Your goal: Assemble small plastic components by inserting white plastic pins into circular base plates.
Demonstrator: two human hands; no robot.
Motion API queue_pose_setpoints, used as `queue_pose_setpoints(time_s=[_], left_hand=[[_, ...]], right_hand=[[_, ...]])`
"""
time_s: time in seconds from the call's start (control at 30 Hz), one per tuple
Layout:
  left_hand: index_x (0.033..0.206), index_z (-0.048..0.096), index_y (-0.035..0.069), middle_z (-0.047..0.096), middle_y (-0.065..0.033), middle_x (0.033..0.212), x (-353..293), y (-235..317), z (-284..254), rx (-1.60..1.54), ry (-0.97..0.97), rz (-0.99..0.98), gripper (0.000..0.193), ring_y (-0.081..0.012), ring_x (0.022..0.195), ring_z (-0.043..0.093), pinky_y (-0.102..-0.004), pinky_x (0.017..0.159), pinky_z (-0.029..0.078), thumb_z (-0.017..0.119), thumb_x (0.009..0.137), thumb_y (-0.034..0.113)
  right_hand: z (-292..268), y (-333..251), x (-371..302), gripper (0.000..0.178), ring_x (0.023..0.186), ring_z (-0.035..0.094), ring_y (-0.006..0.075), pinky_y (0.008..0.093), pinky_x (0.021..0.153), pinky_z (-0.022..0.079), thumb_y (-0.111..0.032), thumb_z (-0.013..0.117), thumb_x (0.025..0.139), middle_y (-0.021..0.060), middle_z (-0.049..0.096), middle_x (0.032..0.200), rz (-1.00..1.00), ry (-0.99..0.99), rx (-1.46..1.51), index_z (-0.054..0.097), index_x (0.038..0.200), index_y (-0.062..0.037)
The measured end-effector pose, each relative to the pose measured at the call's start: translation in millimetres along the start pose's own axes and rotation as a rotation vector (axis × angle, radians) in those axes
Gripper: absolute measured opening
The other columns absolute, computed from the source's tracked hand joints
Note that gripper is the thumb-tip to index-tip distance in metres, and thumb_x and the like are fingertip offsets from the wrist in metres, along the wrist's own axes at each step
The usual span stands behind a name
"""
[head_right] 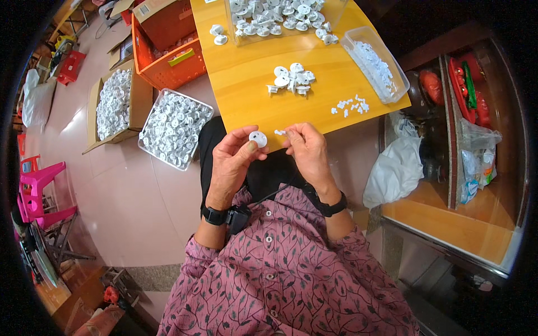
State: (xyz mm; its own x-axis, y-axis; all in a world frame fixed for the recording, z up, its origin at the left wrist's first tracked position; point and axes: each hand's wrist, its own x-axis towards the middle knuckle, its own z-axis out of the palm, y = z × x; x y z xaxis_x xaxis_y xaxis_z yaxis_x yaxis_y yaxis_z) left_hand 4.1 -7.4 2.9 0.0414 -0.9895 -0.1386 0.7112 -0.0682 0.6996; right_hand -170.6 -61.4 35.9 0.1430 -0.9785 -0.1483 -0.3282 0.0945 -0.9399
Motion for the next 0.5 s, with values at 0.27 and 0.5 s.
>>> queue_pose_setpoints(time_s=[0.27,0.5], left_hand=[[0.120,0.063,-0.003,0.068,-0.0095,0.103,-1,-1,6,0.196,-0.042,0.063,0.027,-0.0155,0.087,0.069,-0.0261,0.076,0.059,0.066,0.094,0.004],[0.104,0.070,-0.001,0.060,-0.0057,0.101,-3,-5,10,0.444,-0.009,0.180,0.012,-0.0117,0.080,0.066,-0.0232,0.070,0.057,0.067,0.094,0.006]], right_hand=[[3,-19,-14,0.017,0.070,0.061,0.0082,0.0230,0.061,0.050,-0.017,0.060,0.100,0.0032,0.064,0.080,-0.015,-0.126,0.133,0.061,0.096,-0.0002],[11,-25,-20,0.016,0.067,0.062,0.0110,0.0255,0.060,0.051,-0.013,0.062,0.098,0.0052,0.064,0.078,-0.148,-0.069,0.007,0.058,0.091,0.0017]])
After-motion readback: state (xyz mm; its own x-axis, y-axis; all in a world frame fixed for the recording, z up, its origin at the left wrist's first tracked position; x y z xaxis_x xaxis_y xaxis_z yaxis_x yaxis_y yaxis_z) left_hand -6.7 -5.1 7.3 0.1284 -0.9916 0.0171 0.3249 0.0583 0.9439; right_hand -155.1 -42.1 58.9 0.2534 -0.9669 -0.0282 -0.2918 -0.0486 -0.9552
